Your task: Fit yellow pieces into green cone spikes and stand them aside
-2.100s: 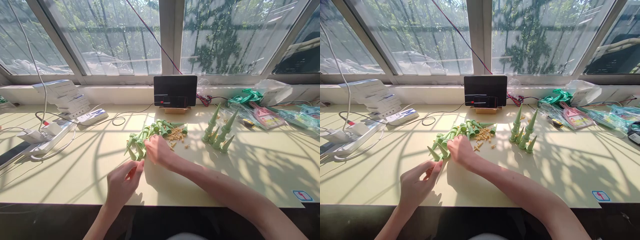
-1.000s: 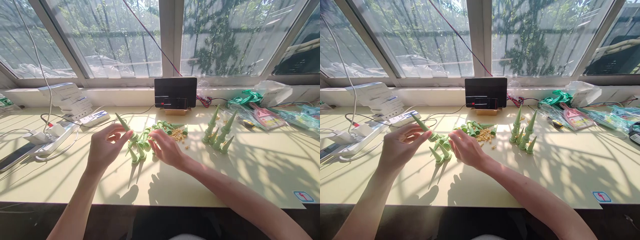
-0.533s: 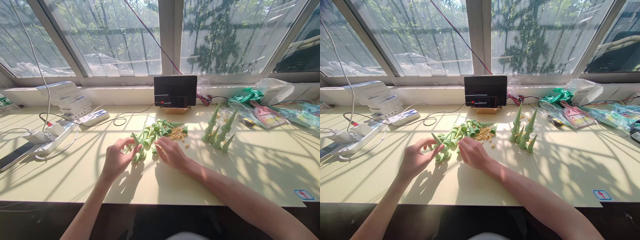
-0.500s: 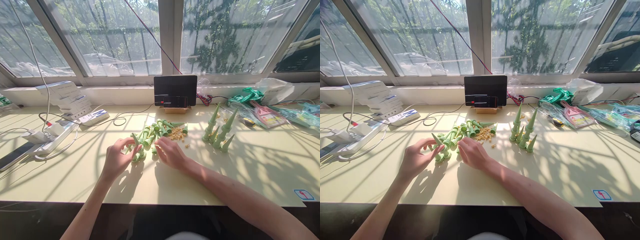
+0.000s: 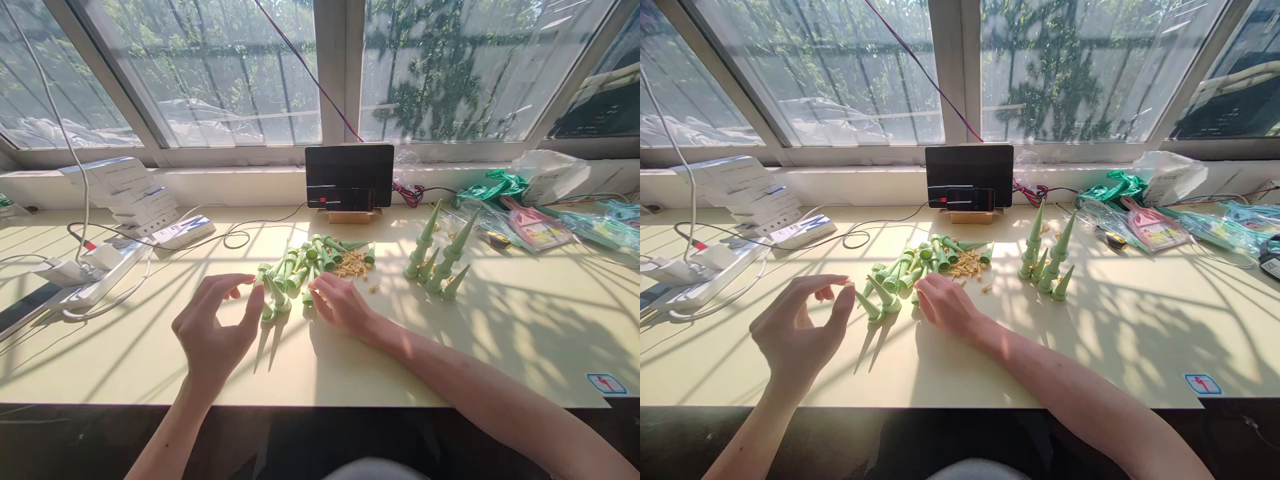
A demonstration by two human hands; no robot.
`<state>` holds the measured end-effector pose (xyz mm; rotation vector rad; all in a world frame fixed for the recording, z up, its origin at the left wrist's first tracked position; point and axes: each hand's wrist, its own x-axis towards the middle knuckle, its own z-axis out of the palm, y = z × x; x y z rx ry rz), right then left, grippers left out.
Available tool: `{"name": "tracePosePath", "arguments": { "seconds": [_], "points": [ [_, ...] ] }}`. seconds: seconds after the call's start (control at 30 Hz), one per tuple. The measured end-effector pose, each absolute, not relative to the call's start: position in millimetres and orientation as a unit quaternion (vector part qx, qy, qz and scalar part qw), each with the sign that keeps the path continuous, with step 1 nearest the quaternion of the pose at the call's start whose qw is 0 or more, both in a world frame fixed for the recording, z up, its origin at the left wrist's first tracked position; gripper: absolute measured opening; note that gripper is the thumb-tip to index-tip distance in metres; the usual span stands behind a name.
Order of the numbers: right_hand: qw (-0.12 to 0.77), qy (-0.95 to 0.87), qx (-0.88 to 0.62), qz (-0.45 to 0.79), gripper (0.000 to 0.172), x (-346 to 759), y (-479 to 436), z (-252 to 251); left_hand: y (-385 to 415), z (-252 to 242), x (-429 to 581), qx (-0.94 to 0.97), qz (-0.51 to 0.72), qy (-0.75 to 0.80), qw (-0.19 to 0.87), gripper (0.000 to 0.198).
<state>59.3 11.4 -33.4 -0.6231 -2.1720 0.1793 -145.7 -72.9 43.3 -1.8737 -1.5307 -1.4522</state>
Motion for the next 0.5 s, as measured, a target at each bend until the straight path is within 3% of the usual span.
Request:
{"name": "tracePosePath", "arguments": {
  "seconds": [0.07,0.23,0.5],
  "points": [
    [0.422,-0.866,-0.256,0.080,0.016,60,11,-33,-77,42,-131,-0.714,-0.497,-0.467,0.160,0.003],
    [0.403,-0.860,-0.292,0.116,0.012,65,12,-32,-65,21,-95,-0.865,-0.386,-0.296,0.124,0.027],
    [0.416,-0.828,-0.333,0.174,0.016,74,28,-38,-27,-12,-71,-0.889,-0.358,-0.284,-0.028,0.041]
  ]
}}
